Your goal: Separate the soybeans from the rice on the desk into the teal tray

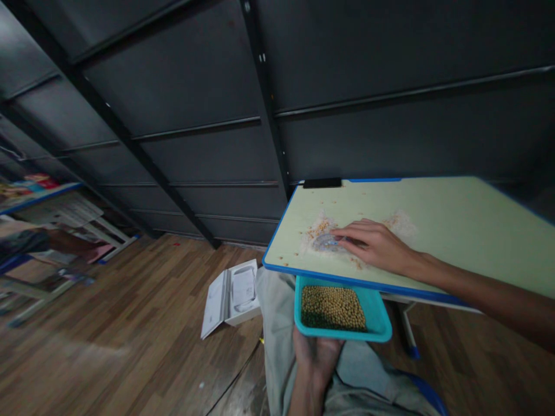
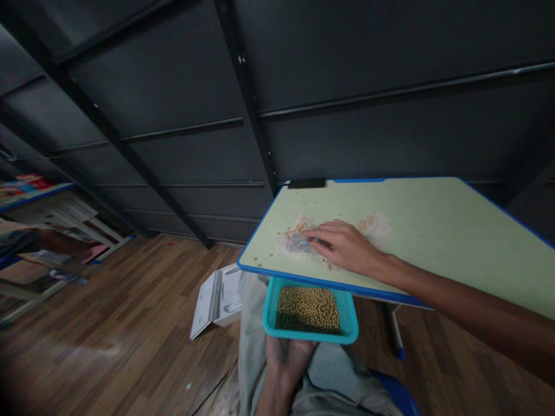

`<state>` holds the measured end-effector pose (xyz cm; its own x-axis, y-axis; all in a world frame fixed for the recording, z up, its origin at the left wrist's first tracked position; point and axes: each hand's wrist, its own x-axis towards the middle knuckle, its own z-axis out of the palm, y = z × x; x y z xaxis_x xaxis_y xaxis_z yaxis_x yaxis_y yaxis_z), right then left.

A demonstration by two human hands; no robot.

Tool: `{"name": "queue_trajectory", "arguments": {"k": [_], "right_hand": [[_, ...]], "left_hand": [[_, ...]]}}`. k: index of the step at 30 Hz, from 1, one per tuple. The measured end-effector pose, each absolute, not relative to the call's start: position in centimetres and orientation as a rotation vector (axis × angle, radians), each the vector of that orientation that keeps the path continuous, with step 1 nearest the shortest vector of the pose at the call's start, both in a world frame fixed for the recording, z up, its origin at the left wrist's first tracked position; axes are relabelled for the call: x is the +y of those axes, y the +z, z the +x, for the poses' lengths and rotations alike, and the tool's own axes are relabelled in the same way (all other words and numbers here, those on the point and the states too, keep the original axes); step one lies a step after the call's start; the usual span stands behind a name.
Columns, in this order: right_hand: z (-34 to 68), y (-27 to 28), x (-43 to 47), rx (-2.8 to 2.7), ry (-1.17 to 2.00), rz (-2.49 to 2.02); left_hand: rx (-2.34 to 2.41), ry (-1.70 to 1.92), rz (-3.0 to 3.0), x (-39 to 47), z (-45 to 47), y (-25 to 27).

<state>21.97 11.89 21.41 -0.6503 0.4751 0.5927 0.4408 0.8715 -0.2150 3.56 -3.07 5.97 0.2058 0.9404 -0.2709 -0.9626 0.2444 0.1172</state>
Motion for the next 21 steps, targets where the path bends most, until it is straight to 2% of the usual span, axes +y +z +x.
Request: {"name": "queue_trajectory", "arguments": {"k": [12,21], "right_hand": [[22.47,21.56,12.80,-2.278,-0.052,-0.810],[22.49,21.63,12.79,-2.301,0.067,-0.887]], "left_hand": [[0.306,1.343,-0.025,-3.05,3.55,5.17],[0.295,1.315,-0.011,-3.07,3.43,5.30]]}}
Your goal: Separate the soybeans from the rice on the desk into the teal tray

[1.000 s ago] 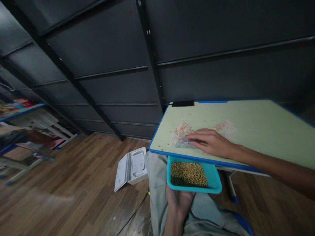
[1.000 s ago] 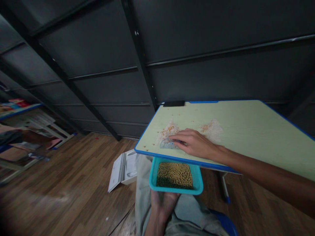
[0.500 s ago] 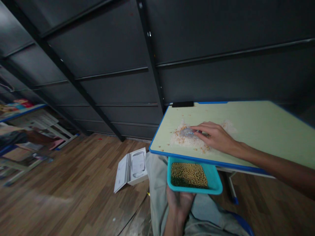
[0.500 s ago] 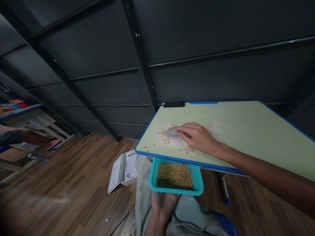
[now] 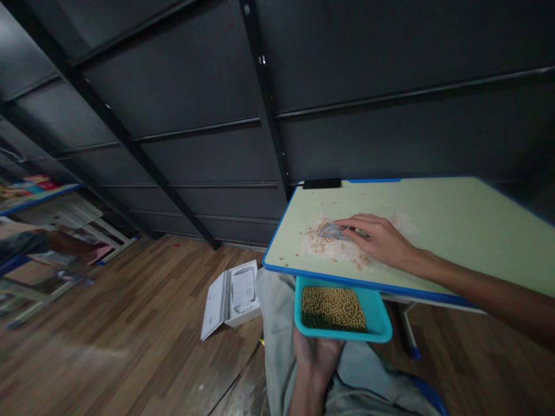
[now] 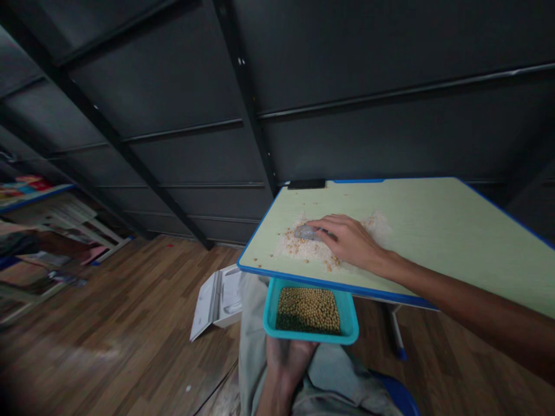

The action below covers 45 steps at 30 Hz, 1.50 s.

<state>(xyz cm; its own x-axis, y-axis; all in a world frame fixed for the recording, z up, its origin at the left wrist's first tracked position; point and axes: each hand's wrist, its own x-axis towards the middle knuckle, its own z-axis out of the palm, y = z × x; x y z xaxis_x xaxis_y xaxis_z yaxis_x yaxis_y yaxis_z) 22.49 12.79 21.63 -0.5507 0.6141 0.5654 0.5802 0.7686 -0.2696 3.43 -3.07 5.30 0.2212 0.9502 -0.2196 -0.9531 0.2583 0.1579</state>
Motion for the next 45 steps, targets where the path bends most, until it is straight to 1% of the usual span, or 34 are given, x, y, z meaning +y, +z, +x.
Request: {"name": "queue_trajectory", "arguments": {"k": [6,13,16,21,32,40,45], "right_hand": [[24.1,21.3,15.7,-2.083,0.203,-1.047],[28.6,21.0,20.9,-1.844,0.126,-1.235],[31.4,20.5,23.1,-1.713,0.065,-1.401],[34.8,19.3,25.2,-1.612,0.013,-1.532],[35.0,18.3,25.7,-1.735,0.049,-1.651],[35.5,17.7,26.8,-1.715,0.137,-1.735],[35.2,17.4,27.3,-1.775,0.160,-1.722]], "left_hand": [[0.277,1.328,0.016,-3.0,3.4,4.5],[0.238,1.348,0.084,-3.1,3.4,3.5],[0.245,1.361,0.073,-3.1,3.3,3.5],[0.262,1.368,0.028,-3.2,3.3,3.1],[0.243,1.366,0.096,-3.3,3.3,3.5],[0.231,1.365,0.109,-3.3,3.3,3.2],[0.253,1.376,0.078,-3.3,3.3,3.1]]}}
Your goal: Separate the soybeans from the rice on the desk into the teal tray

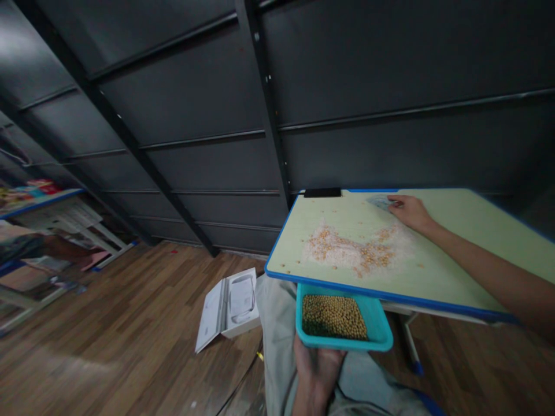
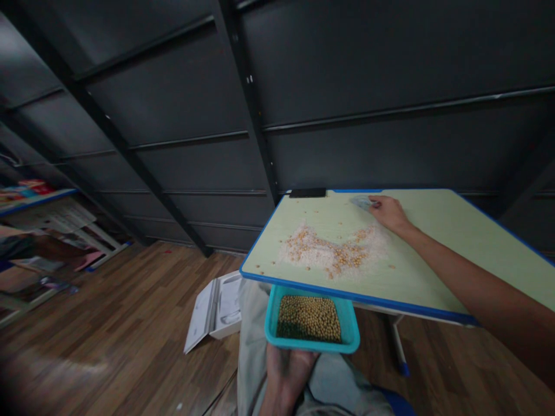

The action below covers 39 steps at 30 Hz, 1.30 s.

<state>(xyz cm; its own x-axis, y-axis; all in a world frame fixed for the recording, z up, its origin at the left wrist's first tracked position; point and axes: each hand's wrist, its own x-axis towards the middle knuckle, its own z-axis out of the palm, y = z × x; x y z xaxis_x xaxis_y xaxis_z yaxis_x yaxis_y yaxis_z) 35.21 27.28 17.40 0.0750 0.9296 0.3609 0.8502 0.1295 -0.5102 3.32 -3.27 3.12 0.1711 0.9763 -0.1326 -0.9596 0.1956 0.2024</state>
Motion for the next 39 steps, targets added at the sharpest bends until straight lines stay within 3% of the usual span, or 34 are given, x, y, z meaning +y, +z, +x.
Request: {"name": "queue_trajectory", "arguments": {"k": [22,39], "right_hand": [[33.8,17.8,26.9,-1.939,0.344,-1.305],[32.9,18.2,26.0,-2.005,0.163,-1.255]], "left_hand": [[0.235,1.380,0.104,-3.2,3.4,3.0],[0.193,1.374,0.138,-3.1,3.3,2.7]]}}
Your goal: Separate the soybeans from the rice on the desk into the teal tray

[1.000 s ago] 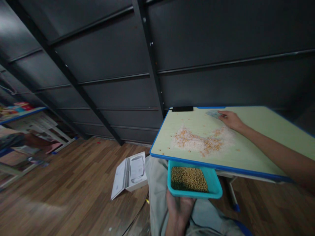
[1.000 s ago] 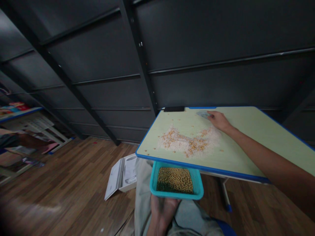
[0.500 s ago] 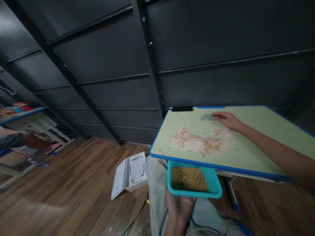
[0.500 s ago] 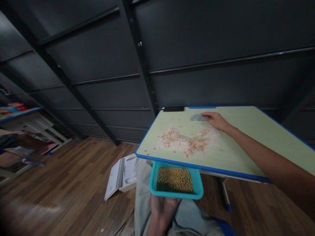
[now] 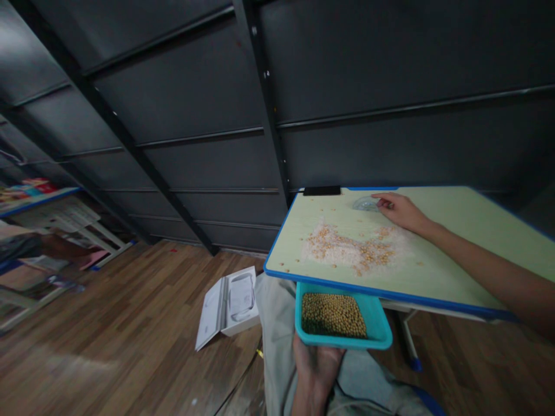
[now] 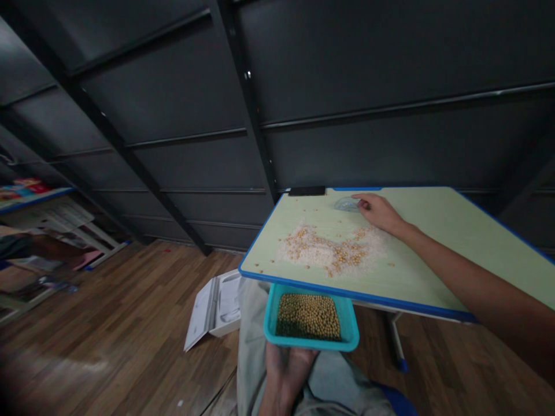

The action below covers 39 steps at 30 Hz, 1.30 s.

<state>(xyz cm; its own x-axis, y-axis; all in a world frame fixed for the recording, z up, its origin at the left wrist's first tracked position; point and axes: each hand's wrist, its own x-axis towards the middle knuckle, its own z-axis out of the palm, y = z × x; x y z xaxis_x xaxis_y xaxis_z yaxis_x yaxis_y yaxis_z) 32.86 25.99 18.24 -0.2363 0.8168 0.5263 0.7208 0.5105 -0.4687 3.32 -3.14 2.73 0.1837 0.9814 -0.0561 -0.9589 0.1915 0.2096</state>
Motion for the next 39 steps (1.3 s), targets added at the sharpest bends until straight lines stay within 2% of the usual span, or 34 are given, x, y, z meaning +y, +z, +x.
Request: {"name": "queue_trajectory", "arguments": {"k": [15,39], "right_hand": [[28.8,19.7,22.2,-2.251,0.231,-1.060],[24.6,20.1,17.8,-2.129,0.786,-1.057]], "left_hand": [[0.187,1.366,0.124,-3.0,3.2,2.5],[0.236,1.349,0.080,-2.9,3.4,3.5]]}}
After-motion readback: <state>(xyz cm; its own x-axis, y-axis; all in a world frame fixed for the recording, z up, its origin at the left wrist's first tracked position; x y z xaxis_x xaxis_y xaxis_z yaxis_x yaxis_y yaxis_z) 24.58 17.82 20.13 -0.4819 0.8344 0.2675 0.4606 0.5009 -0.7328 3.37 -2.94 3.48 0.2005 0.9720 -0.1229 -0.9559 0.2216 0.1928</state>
